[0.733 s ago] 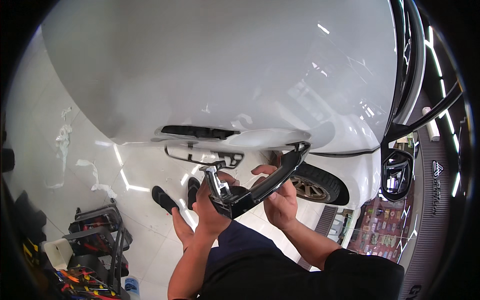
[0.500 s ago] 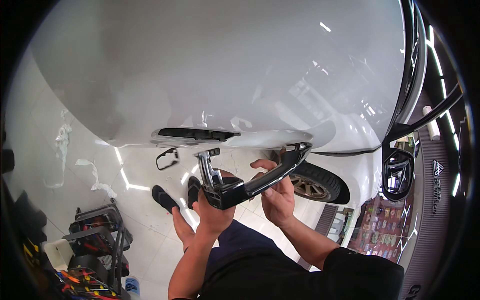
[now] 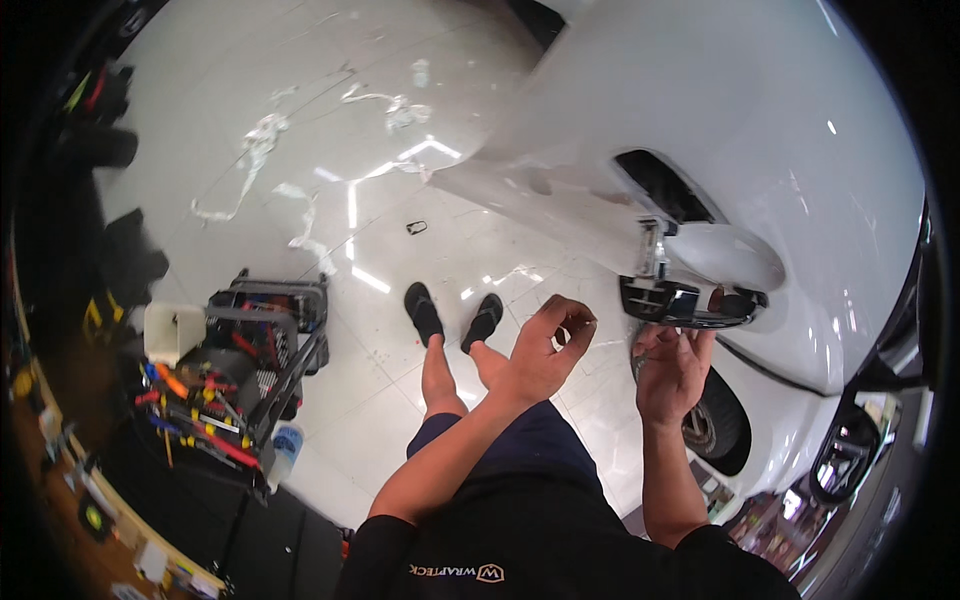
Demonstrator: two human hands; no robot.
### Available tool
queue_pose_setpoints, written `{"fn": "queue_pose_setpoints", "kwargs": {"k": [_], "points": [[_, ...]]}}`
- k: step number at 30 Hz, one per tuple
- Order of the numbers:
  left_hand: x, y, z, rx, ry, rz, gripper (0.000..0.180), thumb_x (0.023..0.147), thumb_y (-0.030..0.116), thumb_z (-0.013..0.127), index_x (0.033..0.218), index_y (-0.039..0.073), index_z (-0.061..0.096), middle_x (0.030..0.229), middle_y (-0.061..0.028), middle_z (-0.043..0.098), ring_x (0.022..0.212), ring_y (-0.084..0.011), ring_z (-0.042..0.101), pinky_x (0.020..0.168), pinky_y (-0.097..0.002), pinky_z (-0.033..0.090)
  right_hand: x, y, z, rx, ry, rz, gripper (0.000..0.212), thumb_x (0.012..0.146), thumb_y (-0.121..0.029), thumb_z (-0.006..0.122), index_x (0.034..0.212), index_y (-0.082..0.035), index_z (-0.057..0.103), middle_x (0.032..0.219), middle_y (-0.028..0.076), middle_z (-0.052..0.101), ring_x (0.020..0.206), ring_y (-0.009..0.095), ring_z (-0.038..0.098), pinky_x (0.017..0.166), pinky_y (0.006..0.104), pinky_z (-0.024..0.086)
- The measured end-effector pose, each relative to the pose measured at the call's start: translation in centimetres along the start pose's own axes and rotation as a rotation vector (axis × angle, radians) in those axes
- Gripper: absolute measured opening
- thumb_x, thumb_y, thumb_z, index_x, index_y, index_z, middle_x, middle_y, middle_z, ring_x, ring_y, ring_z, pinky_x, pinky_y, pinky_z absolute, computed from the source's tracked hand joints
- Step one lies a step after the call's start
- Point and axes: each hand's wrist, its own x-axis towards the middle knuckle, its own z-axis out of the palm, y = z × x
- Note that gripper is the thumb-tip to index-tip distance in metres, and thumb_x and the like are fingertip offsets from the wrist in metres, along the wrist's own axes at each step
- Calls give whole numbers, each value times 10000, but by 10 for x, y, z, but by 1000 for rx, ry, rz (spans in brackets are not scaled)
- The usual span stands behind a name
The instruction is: The person removes a car door handle, cleans the mounting area, and reinstalls the handle using a screwdriver. The person repeatedly aligns and secures the handle to the door panel.
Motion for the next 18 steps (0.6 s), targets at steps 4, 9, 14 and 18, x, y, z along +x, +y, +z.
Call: {"fn": "queue_pose_setpoints", "kwargs": {"k": [4,9,14,18], "points": [[-52,-49,-39,144,116,-205,192,985,183,685,1123,49,676,981,-58,681,881,-162,652,758,-307,495,-10,7,-5,-106,-19,101,736,998,-235,583,1612,46,291,1287,175,616,848,184,599,685,307,510],[-153,-44,-168,270,768,-141,204,998,160,691,1145,20,675,986,-57,673,911,-140,638,802,-295,525,-49,21,6,-64,-256,305,506,1015,-159,539,1477,46,511,1201,141,622,867,161,596,687,294,500],[-259,22,-311,679,1386,-1,188,1005,176,680,1050,-5,697,957,-64,699,855,-119,640,759,-298,521,-77,22,30,-63,-487,466,386,1020,-110,554,1369,45,609,1100,122,657,829,148,603,688,296,505],[-312,-4,-395,1134,1513,-502,333,928,255,690,1130,-8,713,1061,-232,729,1009,-431,697,889,-489,550,-75,22,38,-128,-663,450,348,1028,-123,577,1332,36,633,1065,103,671,792,132,600,682,287,500]]}}
